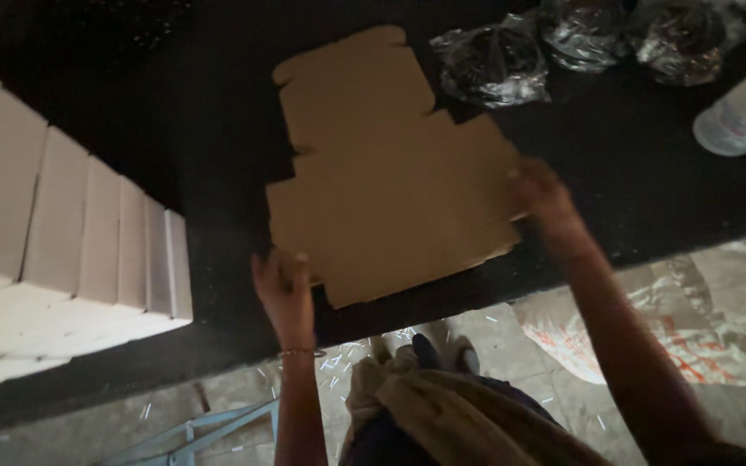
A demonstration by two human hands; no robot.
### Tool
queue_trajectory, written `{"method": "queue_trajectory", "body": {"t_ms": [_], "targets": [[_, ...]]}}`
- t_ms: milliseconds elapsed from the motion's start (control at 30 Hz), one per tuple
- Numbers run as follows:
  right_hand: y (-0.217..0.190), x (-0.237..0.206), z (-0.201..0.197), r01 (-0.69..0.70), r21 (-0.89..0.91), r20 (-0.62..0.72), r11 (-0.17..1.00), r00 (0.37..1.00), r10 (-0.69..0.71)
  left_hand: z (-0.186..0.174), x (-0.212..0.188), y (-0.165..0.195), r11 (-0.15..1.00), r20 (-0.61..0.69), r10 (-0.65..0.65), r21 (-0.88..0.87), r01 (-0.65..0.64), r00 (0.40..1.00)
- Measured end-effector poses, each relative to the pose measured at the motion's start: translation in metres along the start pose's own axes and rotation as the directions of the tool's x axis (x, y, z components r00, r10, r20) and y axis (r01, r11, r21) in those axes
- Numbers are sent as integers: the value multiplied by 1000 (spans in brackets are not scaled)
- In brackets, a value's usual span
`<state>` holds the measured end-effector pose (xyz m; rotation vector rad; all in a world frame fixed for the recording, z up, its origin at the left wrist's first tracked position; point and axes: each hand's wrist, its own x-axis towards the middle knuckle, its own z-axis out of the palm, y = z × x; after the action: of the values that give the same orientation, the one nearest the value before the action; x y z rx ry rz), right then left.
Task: The person assembles small white cardboard boxes by folding flat pieces into shape, inserting a plastic-wrapped circular item into each, and stacking the finished boxes on a pile. The process is repeated multiple times in a consistent sequence.
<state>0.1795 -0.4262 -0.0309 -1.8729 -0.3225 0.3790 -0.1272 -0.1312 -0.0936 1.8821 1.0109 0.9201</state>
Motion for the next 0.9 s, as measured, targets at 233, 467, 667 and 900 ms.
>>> {"method": "queue_trajectory", "body": {"t_ms": [233,467,667,900], "targets": [[51,-3,0,-331,784,272,525,944,189,-1,-28,26,612,295,-376,-632,475,878],[129,19,39,105,469,199,877,955,-220,25,-30,27,752,247,-407,-456,476,879],[54,-33,112,600,-140,269,787,789,-553,97,-51,82,939,239,236,195,-285,942],[9,-57,140,705,-578,468,412,699,-540,105,-62,77,689,344,414,486,-537,843]]}}
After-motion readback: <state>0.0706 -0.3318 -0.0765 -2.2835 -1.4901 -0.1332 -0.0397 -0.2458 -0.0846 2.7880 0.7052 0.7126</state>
